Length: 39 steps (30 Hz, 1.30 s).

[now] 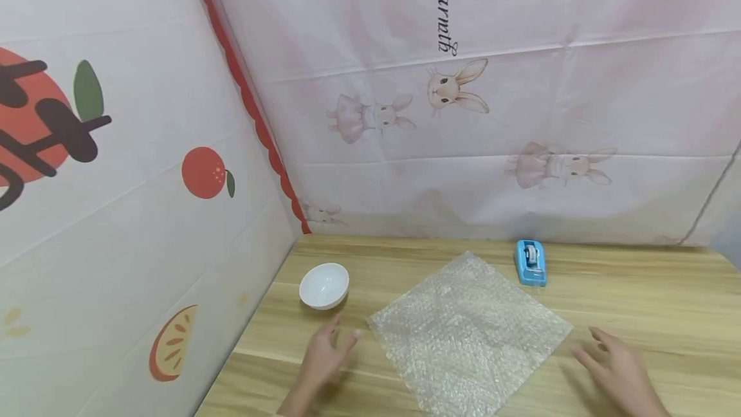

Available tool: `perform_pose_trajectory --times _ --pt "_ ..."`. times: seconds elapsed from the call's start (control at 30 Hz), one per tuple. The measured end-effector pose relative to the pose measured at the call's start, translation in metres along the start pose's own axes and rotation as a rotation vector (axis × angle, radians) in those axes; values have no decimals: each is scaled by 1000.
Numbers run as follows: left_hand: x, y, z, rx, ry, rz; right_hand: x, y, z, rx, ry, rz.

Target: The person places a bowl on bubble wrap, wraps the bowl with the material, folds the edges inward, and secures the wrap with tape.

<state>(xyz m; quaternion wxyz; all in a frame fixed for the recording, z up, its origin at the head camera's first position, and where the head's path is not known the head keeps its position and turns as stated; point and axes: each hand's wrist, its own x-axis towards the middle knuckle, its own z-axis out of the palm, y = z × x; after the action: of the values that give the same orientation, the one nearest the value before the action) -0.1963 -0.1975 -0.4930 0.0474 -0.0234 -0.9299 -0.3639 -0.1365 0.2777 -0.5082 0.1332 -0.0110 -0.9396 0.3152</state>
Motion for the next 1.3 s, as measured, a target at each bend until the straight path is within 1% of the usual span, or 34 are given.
perform_pose_trajectory --times 0.13,0.3,0.43,0.53,0.67,0.8,1.0,1.07,1.3 --pt "4 -4 -1 -84 3 -36 4 -4 2 42 -39 50" --pt "7 -5 -4 -130 14 -79 9 -5 7 71 -43 84" --pt "10 -6 -6 -152 11 -156 12 -6 10 75 -62 106" --pt "13 -9 -7 -203 7 -227 16 -7 10 72 -80 113" --pt "18 -15 -9 -249 21 -276 22 -8 9 83 -100 129" --pt "20 -19 -13 -259 47 -296 29 -9 8 94 -111 146" --pt "25 -23 -16 -344 68 -344 36 -9 9 71 -123 163" --pt "28 -25 -16 -379 74 -362 38 -9 10 60 -120 157" --pt "34 -31 -21 -427 108 -412 44 -11 14 55 -131 144"
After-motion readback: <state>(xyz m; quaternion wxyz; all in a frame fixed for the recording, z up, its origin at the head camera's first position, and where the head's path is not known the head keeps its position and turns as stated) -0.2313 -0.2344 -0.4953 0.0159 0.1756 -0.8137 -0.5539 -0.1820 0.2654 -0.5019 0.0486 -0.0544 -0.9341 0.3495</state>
